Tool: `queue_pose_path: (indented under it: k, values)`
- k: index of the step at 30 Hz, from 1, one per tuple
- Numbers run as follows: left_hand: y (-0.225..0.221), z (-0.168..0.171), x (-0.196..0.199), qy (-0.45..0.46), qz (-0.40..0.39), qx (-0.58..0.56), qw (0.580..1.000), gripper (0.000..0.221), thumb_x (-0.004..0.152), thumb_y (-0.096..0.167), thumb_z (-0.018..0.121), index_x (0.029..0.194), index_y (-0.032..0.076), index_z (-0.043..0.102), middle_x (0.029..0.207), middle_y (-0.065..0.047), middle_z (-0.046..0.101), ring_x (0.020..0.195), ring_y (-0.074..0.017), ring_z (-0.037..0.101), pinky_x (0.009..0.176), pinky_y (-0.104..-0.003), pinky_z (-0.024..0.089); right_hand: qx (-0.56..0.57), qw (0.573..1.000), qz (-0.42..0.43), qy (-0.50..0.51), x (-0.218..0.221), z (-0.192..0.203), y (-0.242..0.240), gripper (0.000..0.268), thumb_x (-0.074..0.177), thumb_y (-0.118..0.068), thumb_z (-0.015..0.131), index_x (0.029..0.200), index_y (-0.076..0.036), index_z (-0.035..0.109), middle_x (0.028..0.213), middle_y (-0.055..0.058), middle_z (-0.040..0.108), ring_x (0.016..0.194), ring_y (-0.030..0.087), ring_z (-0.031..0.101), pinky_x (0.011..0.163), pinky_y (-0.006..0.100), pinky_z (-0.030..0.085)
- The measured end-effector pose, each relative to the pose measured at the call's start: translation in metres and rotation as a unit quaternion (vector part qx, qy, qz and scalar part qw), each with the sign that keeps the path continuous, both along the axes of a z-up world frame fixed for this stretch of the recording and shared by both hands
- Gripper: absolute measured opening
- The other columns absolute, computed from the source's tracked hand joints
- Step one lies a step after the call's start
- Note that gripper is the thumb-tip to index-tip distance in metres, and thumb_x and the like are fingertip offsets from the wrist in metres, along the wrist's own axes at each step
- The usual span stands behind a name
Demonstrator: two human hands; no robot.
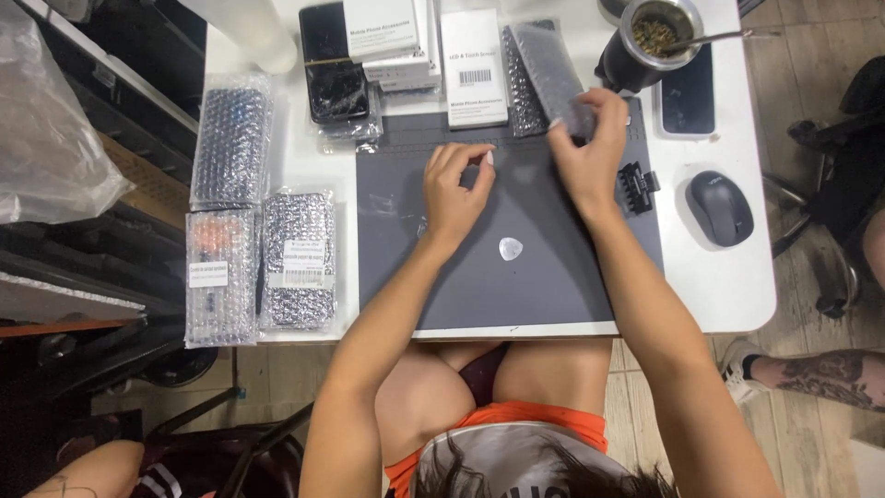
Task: The person organizes several bubble-wrapped mobile phone components on a desk and then begins to disassemble a phone using a pick to pry the screen off the frame.
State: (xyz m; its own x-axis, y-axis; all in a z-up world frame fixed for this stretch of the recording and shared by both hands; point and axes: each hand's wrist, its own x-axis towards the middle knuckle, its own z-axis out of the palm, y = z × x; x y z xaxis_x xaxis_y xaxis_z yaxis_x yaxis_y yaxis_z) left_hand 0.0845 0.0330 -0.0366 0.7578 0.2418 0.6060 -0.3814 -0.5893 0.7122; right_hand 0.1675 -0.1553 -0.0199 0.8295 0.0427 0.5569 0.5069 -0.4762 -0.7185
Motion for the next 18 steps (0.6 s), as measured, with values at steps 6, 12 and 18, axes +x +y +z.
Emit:
queue_pose_path:
  k: [6, 12, 18]
  values:
    - [-0.001, 0.016, -0.007, 0.017, -0.036, -0.056, 0.998, 0.017, 0.106, 0.021, 0.06, 0.105, 0.013, 0.074, 0.097, 0.001, 0.072, 0.089, -0.0179, 0.062, 0.088, -0.031, 0.049, 0.16, 0.985, 0.069, -0.01, -0.016, 0.009, 0.005, 0.035, 0.105, -0.034, 0.065, 0.123, -0.006, 0.054, 0.133, 0.017, 0.054, 0.121, 0.028, 0.057, 0.103, 0.038, 0.046]
    - [0.004, -0.035, 0.005, 0.095, -0.266, -0.537, 0.795, 0.067, 0.108, 0.056, 0.058, 0.153, 0.007, 0.046, 0.151, -0.011, 0.058, 0.141, -0.0215, 0.054, 0.122, -0.039, 0.044, 0.072, 0.978, 0.184, -0.067, -0.067, 0.037, 0.04, 0.031, 0.098, -0.03, 0.064, 0.116, -0.006, 0.057, 0.131, 0.019, 0.054, 0.126, 0.035, 0.053, 0.11, 0.046, 0.043]
    - [0.025, 0.014, -0.002, 0.068, -0.34, -0.601, 0.72, 0.06, 0.106, 0.019, 0.07, 0.158, 0.001, 0.045, 0.138, -0.023, 0.069, 0.134, -0.0382, 0.064, 0.124, -0.049, 0.046, -0.026, 0.939, 0.33, -0.093, -0.073, 0.019, 0.05, 0.027, 0.101, -0.023, 0.072, 0.116, -0.003, 0.064, 0.142, 0.022, 0.056, 0.145, 0.05, 0.047, 0.123, 0.064, 0.041]
